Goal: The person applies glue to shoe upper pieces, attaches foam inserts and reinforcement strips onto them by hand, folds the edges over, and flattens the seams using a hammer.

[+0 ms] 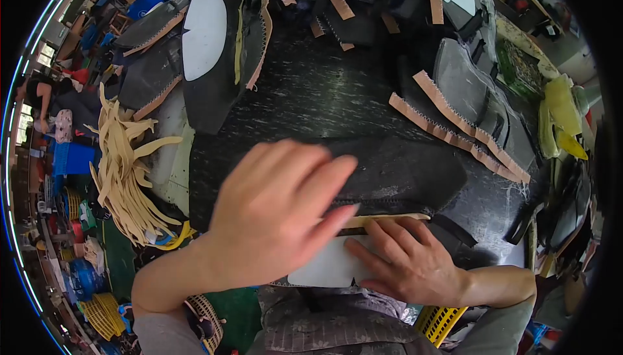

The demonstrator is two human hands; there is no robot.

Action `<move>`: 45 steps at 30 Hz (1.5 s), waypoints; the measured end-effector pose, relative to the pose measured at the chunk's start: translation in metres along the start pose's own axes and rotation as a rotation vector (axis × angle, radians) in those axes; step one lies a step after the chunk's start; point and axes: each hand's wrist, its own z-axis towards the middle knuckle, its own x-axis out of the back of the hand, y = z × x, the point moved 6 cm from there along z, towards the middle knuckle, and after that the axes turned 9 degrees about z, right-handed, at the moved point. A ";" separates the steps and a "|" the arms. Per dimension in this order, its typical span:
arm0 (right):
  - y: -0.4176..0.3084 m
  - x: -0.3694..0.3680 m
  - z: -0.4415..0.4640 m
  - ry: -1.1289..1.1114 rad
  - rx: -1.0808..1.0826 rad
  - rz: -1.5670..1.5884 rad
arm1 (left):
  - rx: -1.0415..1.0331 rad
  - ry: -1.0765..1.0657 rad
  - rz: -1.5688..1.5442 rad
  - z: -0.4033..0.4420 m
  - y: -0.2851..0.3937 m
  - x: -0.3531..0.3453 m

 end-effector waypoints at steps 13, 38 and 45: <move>0.013 -0.005 -0.034 0.146 0.058 0.133 | 0.280 -0.289 -0.596 0.022 0.043 -0.092; 0.026 0.004 -0.010 0.056 -0.118 0.536 | -0.043 -0.254 0.362 -0.049 0.033 -0.011; 0.033 0.009 -0.012 0.115 -0.062 0.799 | -0.055 -0.106 0.138 -0.055 0.021 -0.038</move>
